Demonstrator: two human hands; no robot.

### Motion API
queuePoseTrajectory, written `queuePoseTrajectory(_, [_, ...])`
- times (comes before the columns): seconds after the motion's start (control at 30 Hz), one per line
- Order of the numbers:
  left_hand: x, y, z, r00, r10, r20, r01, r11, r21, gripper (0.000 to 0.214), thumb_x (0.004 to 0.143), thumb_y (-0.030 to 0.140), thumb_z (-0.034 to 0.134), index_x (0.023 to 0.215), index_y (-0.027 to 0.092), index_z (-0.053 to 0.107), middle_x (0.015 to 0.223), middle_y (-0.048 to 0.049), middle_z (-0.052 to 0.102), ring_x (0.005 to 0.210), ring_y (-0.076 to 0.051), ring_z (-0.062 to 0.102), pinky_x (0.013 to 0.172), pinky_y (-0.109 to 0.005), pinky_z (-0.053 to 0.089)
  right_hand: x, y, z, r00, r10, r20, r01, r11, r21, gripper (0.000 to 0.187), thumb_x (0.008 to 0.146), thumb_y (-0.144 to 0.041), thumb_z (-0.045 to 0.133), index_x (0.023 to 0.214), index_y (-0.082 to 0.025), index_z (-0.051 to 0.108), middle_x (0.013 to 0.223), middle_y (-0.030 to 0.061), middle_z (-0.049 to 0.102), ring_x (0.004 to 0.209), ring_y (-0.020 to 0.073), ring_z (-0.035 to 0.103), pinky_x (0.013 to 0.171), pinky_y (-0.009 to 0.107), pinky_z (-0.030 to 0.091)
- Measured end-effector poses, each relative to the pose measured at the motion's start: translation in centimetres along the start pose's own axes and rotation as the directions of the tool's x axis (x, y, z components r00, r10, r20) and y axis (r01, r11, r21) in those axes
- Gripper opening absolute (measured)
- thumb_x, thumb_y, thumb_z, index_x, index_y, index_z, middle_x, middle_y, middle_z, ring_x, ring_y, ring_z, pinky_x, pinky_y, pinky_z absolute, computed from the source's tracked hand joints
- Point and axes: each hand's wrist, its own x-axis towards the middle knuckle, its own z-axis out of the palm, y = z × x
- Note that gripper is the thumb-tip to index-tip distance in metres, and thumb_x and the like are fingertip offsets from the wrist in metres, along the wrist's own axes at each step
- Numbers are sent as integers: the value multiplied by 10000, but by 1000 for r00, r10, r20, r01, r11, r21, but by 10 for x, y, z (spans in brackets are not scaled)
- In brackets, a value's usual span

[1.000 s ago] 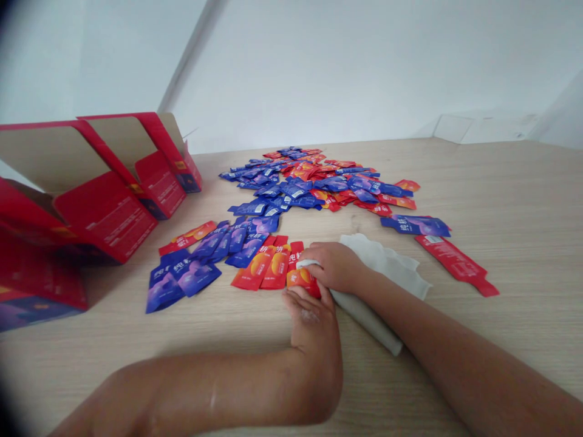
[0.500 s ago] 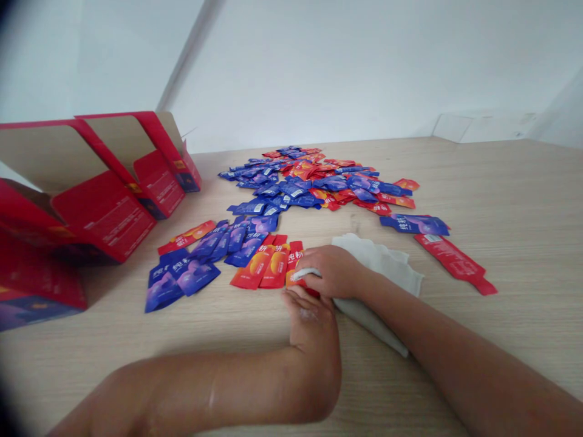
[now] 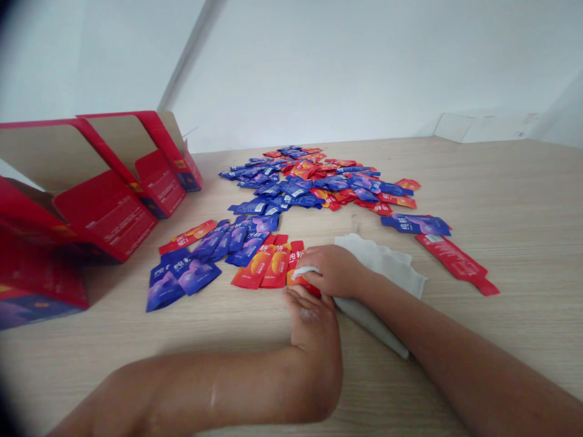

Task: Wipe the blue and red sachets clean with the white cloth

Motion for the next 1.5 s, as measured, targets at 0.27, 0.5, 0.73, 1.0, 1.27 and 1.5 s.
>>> queuePoseTrajectory(0.27, [0, 1, 1, 1000, 0, 4, 0, 999, 50, 463, 825, 71, 340, 1275, 13, 429, 1166, -289, 562, 1069, -327, 551, 921, -531, 408, 0, 5, -1, 1000, 16, -7, -16, 1000, 1, 270, 765, -160, 490, 959, -196, 674, 919, 50, 672, 827, 189, 602, 741, 294, 438])
queuePoseTrajectory(0.5, [0, 0, 1, 999, 38, 37, -41, 996, 82, 478, 835, 90, 326, 1300, -4, 384, 1167, -309, 550, 1071, -337, 548, 919, -534, 408, 1, 5, 1, 999, 33, 1, -33, 999, -31, 277, 783, -164, 473, 978, -197, 667, 952, 56, 667, 869, 200, 596, 766, 308, 436])
queuePoseTrajectory(0.73, [-1, 0, 1, 999, 30, 30, -33, 992, 126, 488, 849, 112, 303, 1326, 25, 352, 1168, -292, 560, 1066, -328, 552, 909, -534, 414, 2, 11, -1, 998, 64, -8, -64, 998, -18, 281, 784, -159, 476, 991, -185, 664, 968, 61, 667, 869, 194, 601, 779, 305, 440])
queuePoseTrajectory(1.0, [0, 0, 0, 999, 27, 40, -33, 989, 143, 463, 853, 105, 276, 1281, -3, 418, 1146, -307, 565, 1057, -341, 554, 903, -521, 421, 0, 3, -1, 999, -11, 39, 10, 1000, 30, 273, 787, -166, 485, 987, -202, 668, 974, 46, 668, 888, 193, 598, 782, 300, 439])
queuePoseTrajectory(1.27, [0, 1, 1, 996, 49, 80, -62, 983, 173, 497, 862, 120, 245, 1346, 32, 320, 1180, -292, 550, 1075, -336, 541, 906, -530, 416, 1, 11, -2, 999, 33, 5, -33, 999, 16, 278, 776, -164, 487, 985, -181, 670, 962, 59, 670, 871, 193, 601, 778, 301, 441])
queuePoseTrajectory(1.5, [1, 0, 0, 997, 27, 73, -39, 986, 164, 465, 858, 120, 279, 1294, 21, 405, 1199, -267, 551, 1087, -324, 536, 919, -512, 417, -1, 2, -1, 999, -38, 39, 37, 999, 33, 260, 783, -170, 485, 963, -206, 670, 948, 42, 669, 870, 189, 598, 772, 296, 436])
